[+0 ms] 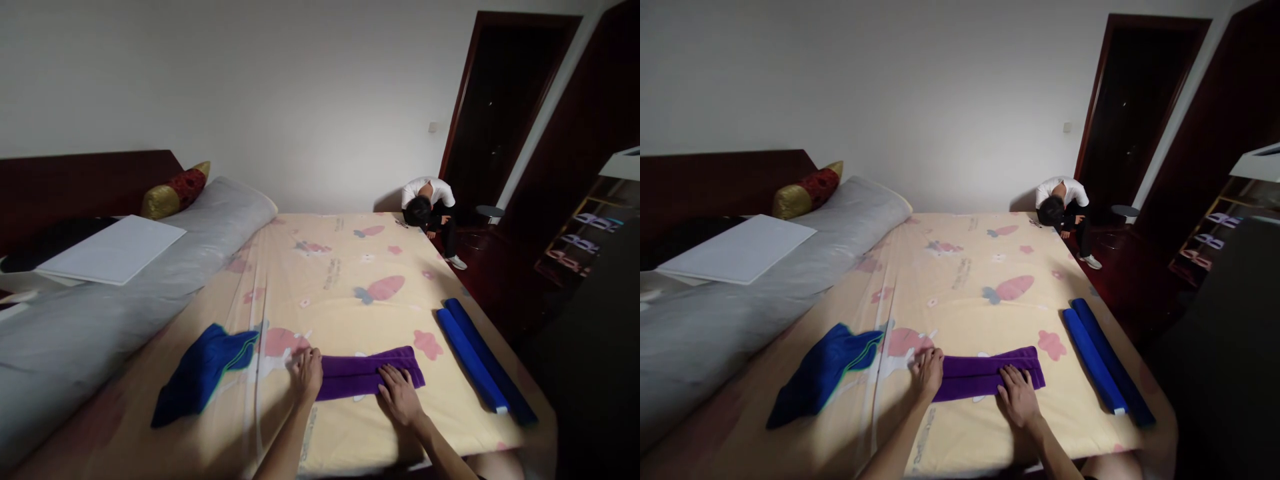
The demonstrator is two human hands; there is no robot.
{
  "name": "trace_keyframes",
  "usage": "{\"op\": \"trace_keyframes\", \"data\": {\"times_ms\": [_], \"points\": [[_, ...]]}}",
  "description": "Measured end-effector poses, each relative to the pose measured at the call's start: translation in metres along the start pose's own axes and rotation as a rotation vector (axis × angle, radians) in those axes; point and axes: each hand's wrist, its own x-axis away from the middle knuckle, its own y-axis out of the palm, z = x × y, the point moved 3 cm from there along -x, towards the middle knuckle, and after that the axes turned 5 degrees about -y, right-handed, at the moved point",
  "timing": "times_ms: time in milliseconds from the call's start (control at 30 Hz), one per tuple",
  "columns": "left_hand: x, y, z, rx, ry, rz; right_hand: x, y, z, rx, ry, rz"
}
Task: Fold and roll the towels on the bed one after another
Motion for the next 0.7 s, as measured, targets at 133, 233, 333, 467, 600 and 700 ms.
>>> {"op": "trace_keyframes", "data": {"times_ms": [133,233,333,467,600,700], "points": [[0.02,0.004,0.03,0.047,0.163,0.009,-0.003,0.002,-0.005,0.014,0.016,0.011],[0.048,0.013,0.065,0.118,0.461,-0.07,-0.011,0.004,-0.015,0.007,-0.046,-0.009],[0.065,0.019,0.077,0.126,0.529,-0.132,-0.016,0.003,-0.011,0.016,-0.056,-0.03],[0.058,0.012,0.035,0.063,0.347,-0.122,-0.003,-0.01,0.035,0.06,0.071,0.005],[0.05,0.002,-0.018,-0.027,0.22,-0.094,0.017,-0.02,0.082,0.152,0.11,0.063],[0.06,-0.002,-0.034,-0.019,0.147,-0.023,0.024,-0.024,0.087,0.222,0.093,0.157]]}}
